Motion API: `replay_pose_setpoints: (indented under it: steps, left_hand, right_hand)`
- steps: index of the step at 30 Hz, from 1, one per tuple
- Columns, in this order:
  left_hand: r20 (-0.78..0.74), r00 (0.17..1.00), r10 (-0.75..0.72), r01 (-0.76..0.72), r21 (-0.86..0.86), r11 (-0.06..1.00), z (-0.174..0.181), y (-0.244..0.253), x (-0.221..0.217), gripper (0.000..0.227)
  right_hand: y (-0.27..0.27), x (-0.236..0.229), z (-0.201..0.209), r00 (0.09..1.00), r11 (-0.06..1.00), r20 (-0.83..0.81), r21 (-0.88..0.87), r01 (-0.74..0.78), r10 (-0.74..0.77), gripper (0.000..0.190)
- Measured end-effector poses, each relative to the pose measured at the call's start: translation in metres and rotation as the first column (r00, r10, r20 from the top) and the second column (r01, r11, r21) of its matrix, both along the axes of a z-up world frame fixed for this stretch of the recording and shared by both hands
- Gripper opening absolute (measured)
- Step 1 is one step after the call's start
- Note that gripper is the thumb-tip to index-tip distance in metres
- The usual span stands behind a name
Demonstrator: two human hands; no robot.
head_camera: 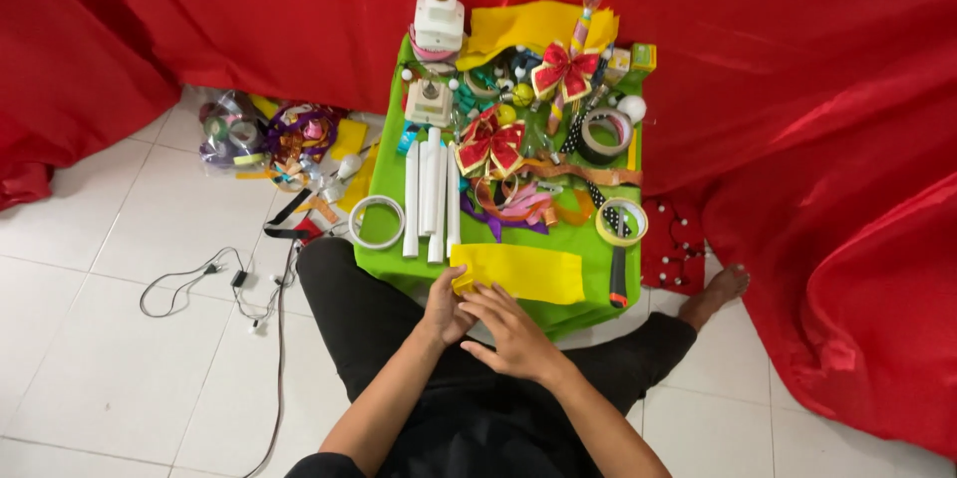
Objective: The person wraps a piece of yellow felt around a white plastic tube, secures it, and then proceeds to decorate the assembly with various colorful ribbons and pre-made bows.
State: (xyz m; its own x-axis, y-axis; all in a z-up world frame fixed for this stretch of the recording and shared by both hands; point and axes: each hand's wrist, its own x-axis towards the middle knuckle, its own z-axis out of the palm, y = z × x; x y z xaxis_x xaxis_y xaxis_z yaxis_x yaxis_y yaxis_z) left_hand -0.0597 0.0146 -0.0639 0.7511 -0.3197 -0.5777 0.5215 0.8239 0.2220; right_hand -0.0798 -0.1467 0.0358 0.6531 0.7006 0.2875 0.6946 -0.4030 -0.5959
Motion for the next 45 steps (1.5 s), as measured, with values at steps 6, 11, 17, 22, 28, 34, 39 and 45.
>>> replay_pose_setpoints:
  steps: [6,11,17,22,28,34,39,45]
  left_hand:
    - [0.030,0.999,0.021,-0.022,0.022,1.000,0.012,0.006,-0.006,0.064]
    - [0.078,0.995,0.067,-0.069,0.031,0.997,0.056,0.011,-0.003,0.073]
    - [0.175,0.974,0.146,-0.137,-0.061,0.989,0.055,0.009,0.009,0.076]
    - [0.242,0.955,0.173,-0.148,-0.118,0.982,0.054,0.006,0.010,0.079]
    - [0.467,0.860,0.205,-0.081,-0.271,0.959,0.047,0.019,-0.019,0.056]
    - [0.674,0.738,0.043,-0.093,0.038,0.995,0.034,0.020,-0.038,0.052]
    - [0.794,0.576,-0.196,0.024,0.223,0.975,0.062,0.018,-0.026,0.106]
    - [0.654,0.750,-0.103,0.187,-0.061,0.980,0.012,0.015,-0.006,0.083]
  right_hand:
    - [-0.029,0.008,-0.023,0.952,0.956,0.155,0.175,0.237,-0.265,0.014]
    - [-0.070,0.016,-0.042,0.730,0.711,-0.209,0.168,0.683,-0.651,0.036]
    - [-0.058,0.011,-0.029,0.263,0.267,-0.943,0.204,0.942,-0.205,0.037]
    - [-0.044,0.004,-0.039,-0.035,0.403,-0.885,0.176,0.898,0.464,0.045]
    - [-0.020,-0.003,0.009,0.200,0.343,-0.740,0.511,0.789,0.642,0.034]
    - [-0.015,0.000,0.035,0.385,0.462,-0.907,0.419,0.782,0.171,0.076]
    - [-0.055,0.008,-0.011,0.534,0.611,-0.843,0.457,0.647,0.065,0.074]
    - [-0.077,0.021,0.033,0.434,0.972,-0.892,0.199,0.126,0.127,0.061]
